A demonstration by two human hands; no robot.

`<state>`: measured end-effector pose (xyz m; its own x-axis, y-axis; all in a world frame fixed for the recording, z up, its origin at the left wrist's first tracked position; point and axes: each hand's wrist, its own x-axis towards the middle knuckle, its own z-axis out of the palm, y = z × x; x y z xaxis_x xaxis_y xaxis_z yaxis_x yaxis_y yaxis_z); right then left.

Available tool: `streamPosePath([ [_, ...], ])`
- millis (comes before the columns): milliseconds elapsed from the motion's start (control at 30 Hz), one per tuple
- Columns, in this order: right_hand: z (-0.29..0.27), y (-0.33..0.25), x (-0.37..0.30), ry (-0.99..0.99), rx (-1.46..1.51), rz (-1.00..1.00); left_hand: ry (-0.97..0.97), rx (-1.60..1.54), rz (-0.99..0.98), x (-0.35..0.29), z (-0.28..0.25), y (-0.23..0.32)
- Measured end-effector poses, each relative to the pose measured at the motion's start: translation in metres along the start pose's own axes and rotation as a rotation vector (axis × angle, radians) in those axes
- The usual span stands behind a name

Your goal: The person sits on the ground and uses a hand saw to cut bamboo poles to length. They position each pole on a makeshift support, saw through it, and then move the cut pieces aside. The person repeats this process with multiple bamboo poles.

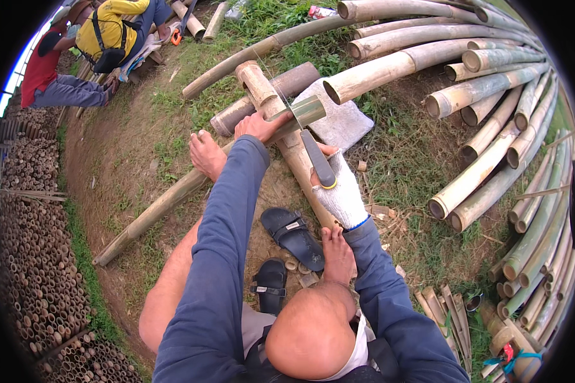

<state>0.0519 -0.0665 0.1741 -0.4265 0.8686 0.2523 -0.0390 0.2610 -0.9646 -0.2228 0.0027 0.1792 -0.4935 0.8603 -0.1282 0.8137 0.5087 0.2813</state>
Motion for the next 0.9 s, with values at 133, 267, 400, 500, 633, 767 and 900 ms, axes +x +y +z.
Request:
streamPosePath([
  [133,-0.044,-0.026,-0.116,0.002,-0.051,0.150,-0.015,0.013,0.010,0.014,0.004,-0.005],
  [267,-0.076,-0.076,-0.210,0.008,-0.255,0.190,-0.031,-0.003,0.002,0.014,0.015,-0.011],
  [400,-0.040,-0.049,-0.093,0.004,-0.105,0.234,-0.025,0.040,0.011,0.003,0.013,-0.007],
  [500,0.000,0.001,0.020,-0.001,-0.003,-0.051,-0.019,0.026,-0.001,-0.002,0.004,-0.003],
  [633,-0.008,0.017,-0.008,-0.069,0.048,0.004,-0.063,0.029,0.000,0.004,0.003,-0.002],
  [767,-0.063,-0.026,-0.133,-0.093,-0.063,0.220,-0.001,-0.034,0.002,0.011,0.012,-0.009],
  [900,-0.064,-0.036,-0.130,-0.094,-0.089,0.196,-0.038,0.003,-0.017,0.010,0.013,-0.009],
])
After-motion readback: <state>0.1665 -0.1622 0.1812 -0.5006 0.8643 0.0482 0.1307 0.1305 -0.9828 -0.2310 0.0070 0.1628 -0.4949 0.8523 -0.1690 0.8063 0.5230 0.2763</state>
